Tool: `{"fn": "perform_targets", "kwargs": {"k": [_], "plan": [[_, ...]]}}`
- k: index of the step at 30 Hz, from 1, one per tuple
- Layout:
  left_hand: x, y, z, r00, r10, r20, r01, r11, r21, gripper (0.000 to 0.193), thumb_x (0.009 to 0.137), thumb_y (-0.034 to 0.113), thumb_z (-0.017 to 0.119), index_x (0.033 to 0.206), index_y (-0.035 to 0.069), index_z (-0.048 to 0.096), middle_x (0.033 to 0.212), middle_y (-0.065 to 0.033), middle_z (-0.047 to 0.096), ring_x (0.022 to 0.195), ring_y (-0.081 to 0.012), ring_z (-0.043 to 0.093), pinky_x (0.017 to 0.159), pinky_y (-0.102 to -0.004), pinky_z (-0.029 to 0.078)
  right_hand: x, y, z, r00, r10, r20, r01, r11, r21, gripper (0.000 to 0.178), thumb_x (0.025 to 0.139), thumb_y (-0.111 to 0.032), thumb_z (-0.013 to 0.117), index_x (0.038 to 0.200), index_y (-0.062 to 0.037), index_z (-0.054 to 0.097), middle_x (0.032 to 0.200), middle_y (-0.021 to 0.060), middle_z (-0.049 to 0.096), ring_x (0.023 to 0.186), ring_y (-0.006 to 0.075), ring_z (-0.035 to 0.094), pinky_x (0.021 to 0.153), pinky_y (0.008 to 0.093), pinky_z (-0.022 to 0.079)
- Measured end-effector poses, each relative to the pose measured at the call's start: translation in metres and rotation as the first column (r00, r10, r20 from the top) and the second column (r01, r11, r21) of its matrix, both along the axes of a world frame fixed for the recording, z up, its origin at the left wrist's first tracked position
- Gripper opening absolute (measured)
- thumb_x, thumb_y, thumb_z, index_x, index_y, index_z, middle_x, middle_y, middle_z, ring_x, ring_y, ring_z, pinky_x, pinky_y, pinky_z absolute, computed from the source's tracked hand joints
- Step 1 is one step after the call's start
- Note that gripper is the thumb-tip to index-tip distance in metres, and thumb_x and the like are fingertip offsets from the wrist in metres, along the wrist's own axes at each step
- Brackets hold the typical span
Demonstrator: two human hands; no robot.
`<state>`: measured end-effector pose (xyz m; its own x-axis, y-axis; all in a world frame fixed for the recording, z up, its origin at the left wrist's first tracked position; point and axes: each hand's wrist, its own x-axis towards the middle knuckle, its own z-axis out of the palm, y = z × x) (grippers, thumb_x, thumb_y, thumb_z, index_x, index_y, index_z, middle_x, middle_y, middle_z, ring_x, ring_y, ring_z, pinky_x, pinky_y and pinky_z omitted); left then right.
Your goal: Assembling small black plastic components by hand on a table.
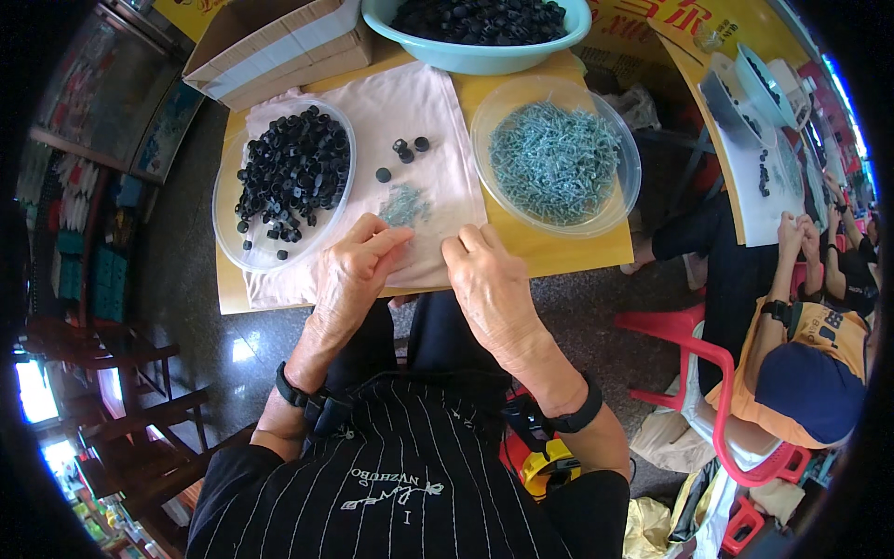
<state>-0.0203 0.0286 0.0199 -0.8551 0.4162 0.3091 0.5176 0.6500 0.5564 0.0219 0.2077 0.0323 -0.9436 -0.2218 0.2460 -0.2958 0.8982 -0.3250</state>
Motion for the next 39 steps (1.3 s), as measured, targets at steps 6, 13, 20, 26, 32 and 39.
{"fn": "perform_targets", "kwargs": {"k": [6,13,20,26,32,39], "plan": [[-0.015,-0.003,0.012,0.982,-0.177,-0.060,0.158,0.960,-0.232,0.018,0.074,0.006,0.064,0.091,0.012,0.066,0.085,-0.0037,0.057,0.071,-0.0231,0.063,0.059,-0.0327,0.050,-0.002,0.003,0.000,0.999,0.011,0.033,-0.009,0.998,-0.068,0.016,0.073,0.000,0.062,0.087,-0.0040,0.056,0.085,0.0081,0.052,0.084,0.0257,0.056,0.072,0.0337,0.050],[-0.032,-0.005,0.014,0.942,-0.304,-0.143,0.250,0.919,-0.305,0.009,0.073,0.006,0.062,0.081,0.012,0.061,0.085,-0.0031,0.054,0.072,-0.0221,0.063,0.057,-0.0337,0.050,-0.005,0.007,0.002,0.996,0.024,0.084,-0.003,0.973,-0.232,0.015,0.076,-0.001,0.064,0.089,-0.0034,0.056,0.085,0.0107,0.053,0.086,0.0293,0.056,0.074,0.0376,0.048],[-0.030,-0.006,0.014,0.947,-0.299,-0.118,0.257,0.924,-0.283,0.007,0.074,0.006,0.061,0.080,0.010,0.059,0.086,-0.0036,0.054,0.075,-0.0237,0.062,0.060,-0.0345,0.049,-0.002,0.005,0.006,0.997,0.018,0.073,-0.001,0.975,-0.222,0.014,0.077,-0.001,0.063,0.089,-0.0028,0.057,0.084,0.0120,0.052,0.084,0.0307,0.056,0.073,0.0390,0.048],[-0.028,-0.007,0.013,0.941,-0.308,-0.139,0.293,0.949,-0.114,0.010,0.076,0.004,0.063,0.085,0.007,0.058,0.091,-0.0048,0.054,0.079,-0.0246,0.061,0.063,-0.0339,0.049,0.001,0.007,-0.002,0.981,0.001,0.194,0.113,0.810,-0.576,0.015,0.081,-0.005,0.065,0.095,-0.0007,0.061,0.081,0.0077,0.059,0.071,0.0191,0.059,0.063,0.0310,0.049],[-0.003,-0.001,0.021,0.877,-0.287,0.386,0.089,0.886,0.456,0.010,0.087,0.005,0.063,0.096,0.002,0.059,0.092,-0.0045,0.062,0.081,-0.0120,0.063,0.070,-0.0248,0.050,0.004,0.014,0.004,0.848,0.272,0.455,0.448,0.091,-0.889,0.025,0.088,-0.013,0.065,0.109,0.0001,0.062,0.087,0.0036,0.064,0.071,0.0053,0.056,0.059,0.0197,0.048],[0.010,0.006,0.014,0.723,-0.449,0.525,-0.202,0.589,0.782,0.012,0.090,0.006,0.061,0.098,-0.002,0.059,0.088,-0.0030,0.063,0.083,-0.0076,0.062,0.073,-0.0216,0.050,0.003,0.012,0.008,0.801,0.368,0.472,0.520,-0.038,-0.853,0.025,0.088,-0.014,0.065,0.109,-0.0008,0.062,0.090,0.0055,0.065,0.073,0.0053,0.057,0.059,0.0189,0.048]]}}
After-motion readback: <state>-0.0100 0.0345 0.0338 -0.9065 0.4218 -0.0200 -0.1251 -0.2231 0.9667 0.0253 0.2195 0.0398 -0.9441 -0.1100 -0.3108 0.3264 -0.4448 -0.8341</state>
